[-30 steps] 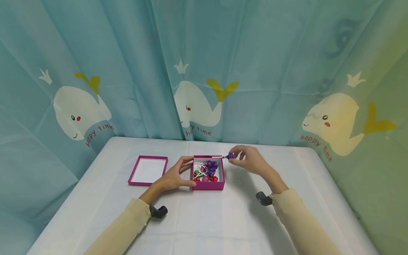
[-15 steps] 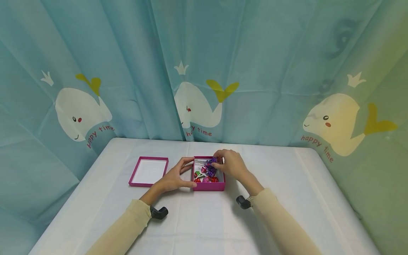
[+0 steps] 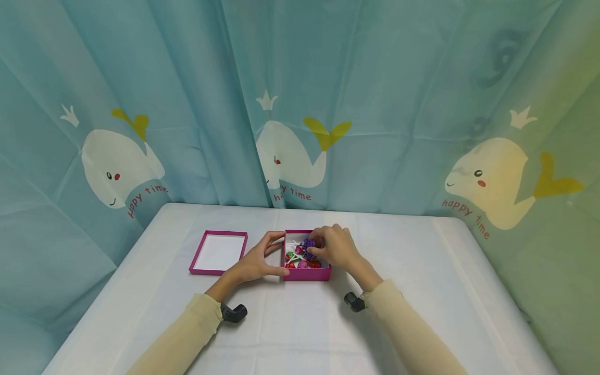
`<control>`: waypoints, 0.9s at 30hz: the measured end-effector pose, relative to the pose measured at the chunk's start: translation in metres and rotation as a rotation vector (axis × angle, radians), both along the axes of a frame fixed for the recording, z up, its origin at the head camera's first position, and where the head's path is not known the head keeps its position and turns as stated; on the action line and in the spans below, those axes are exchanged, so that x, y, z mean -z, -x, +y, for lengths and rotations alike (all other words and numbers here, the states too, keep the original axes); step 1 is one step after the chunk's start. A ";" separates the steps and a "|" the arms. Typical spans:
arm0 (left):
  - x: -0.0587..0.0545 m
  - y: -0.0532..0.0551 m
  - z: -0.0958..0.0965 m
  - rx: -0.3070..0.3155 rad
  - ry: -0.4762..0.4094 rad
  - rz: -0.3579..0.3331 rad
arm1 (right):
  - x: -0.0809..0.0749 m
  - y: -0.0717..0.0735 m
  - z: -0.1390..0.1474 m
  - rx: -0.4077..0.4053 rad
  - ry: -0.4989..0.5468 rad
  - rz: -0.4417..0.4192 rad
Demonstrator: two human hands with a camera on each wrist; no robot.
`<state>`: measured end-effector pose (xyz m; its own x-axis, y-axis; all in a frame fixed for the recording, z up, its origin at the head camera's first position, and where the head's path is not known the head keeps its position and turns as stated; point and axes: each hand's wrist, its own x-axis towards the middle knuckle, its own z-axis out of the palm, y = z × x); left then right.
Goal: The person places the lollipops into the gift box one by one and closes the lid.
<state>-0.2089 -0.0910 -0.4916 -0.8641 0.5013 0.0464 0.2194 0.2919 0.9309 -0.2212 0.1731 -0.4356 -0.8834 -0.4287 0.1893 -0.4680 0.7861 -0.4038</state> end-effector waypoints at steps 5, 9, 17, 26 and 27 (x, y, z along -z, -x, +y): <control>0.000 0.000 0.000 0.004 -0.005 0.002 | 0.003 -0.002 0.001 0.001 -0.001 0.006; -0.001 0.000 0.000 0.009 -0.009 0.000 | 0.004 -0.002 0.001 -0.011 0.008 0.021; -0.001 0.000 -0.001 -0.002 -0.001 0.004 | 0.005 -0.002 0.007 -0.063 0.103 -0.001; 0.000 0.000 0.000 -0.005 -0.002 -0.006 | 0.017 -0.003 0.021 -0.134 0.295 0.054; -0.001 0.000 0.000 -0.002 -0.004 -0.003 | 0.018 -0.003 0.022 -0.130 0.302 0.068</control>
